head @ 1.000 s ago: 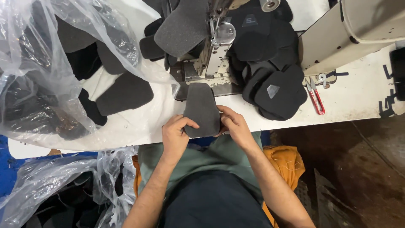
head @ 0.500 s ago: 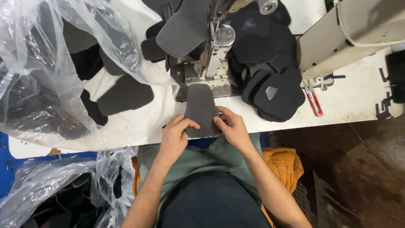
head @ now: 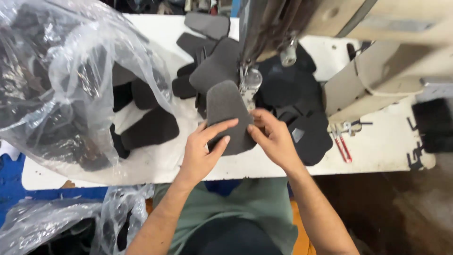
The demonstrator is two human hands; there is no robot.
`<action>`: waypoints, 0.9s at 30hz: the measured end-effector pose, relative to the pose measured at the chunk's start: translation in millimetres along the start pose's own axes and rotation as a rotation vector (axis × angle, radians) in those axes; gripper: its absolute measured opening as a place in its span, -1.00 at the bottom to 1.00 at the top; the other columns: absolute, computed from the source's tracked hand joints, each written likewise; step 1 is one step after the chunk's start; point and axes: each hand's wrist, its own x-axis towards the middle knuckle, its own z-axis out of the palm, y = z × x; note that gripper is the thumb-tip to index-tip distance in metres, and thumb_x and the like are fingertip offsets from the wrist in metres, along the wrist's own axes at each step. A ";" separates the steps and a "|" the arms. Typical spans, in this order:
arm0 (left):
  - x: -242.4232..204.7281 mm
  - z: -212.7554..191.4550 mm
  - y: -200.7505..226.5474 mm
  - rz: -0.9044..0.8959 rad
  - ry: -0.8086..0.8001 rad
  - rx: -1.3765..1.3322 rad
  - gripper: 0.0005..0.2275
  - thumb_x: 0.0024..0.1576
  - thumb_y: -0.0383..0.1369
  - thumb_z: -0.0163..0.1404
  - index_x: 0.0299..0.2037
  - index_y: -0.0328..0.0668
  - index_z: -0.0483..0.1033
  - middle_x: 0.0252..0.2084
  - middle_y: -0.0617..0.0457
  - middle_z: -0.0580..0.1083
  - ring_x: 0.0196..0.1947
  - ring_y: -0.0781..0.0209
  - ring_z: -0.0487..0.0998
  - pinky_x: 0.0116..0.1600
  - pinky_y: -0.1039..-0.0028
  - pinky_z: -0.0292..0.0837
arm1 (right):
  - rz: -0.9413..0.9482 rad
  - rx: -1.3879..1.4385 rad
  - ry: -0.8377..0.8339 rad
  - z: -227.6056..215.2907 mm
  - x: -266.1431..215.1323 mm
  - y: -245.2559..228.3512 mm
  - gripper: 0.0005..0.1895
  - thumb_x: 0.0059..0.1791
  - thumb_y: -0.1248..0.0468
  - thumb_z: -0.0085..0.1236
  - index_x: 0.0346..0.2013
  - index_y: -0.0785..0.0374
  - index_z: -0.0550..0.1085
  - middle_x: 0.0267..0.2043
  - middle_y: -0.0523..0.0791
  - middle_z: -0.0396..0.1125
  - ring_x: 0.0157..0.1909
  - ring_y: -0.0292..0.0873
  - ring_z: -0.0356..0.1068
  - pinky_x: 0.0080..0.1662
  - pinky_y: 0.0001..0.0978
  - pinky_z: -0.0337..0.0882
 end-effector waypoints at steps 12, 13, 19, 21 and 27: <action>89.6 -27.8 -0.4 -0.066 0.111 -0.172 -0.55 0.09 -0.60 0.05 0.24 -0.23 0.48 0.18 0.00 0.51 0.13 0.21 0.51 0.23 0.45 0.37 | 0.018 0.334 0.233 15.8 78.2 -30.0 -0.24 0.02 0.41 0.07 0.47 0.31 -0.02 -0.41 -0.05 0.42 -0.54 -0.28 0.42 -0.57 -0.46 0.43; 94.0 -32.6 0.7 -0.104 0.065 -0.213 -0.54 0.08 -0.61 0.04 0.24 -0.21 0.50 0.16 0.02 0.50 0.11 0.25 0.50 0.22 0.47 0.37 | 0.015 0.338 0.274 18.6 80.5 -30.3 -0.24 0.03 0.40 0.07 0.47 0.34 -0.03 -0.43 -0.03 0.42 -0.56 -0.25 0.42 -0.58 -0.44 0.44; 108.3 -45.6 -11.8 -0.075 -0.041 -0.182 -0.53 0.06 -0.63 0.04 0.23 -0.18 0.51 0.15 0.04 0.49 0.14 0.31 0.48 0.27 0.50 0.33 | 0.053 0.266 0.339 20.8 78.5 -41.3 -0.22 0.03 0.34 0.06 0.48 0.33 -0.05 -0.50 -0.02 0.42 -0.60 -0.15 0.44 -0.54 -0.38 0.46; 109.4 -45.7 -9.4 -0.044 -0.055 -0.187 -0.53 0.06 -0.63 0.04 0.23 -0.18 0.50 0.18 0.06 0.50 0.18 0.31 0.47 0.29 0.50 0.32 | 0.077 0.211 0.302 2.8 63.9 -56.9 -0.22 0.03 0.32 0.05 0.47 0.31 -0.05 -0.49 -0.03 0.43 -0.55 -0.13 0.46 -0.47 -0.39 0.49; 112.8 -46.9 3.4 -0.052 -0.030 -0.009 -0.55 0.06 -0.61 0.06 0.19 -0.13 0.52 0.18 0.09 0.52 0.20 0.30 0.48 0.31 0.51 0.27 | -0.826 -0.731 0.865 -147.8 14.5 -36.8 -0.35 0.09 0.70 -0.21 0.44 0.22 0.17 0.33 0.06 0.26 0.28 -0.05 0.48 0.21 -0.26 0.57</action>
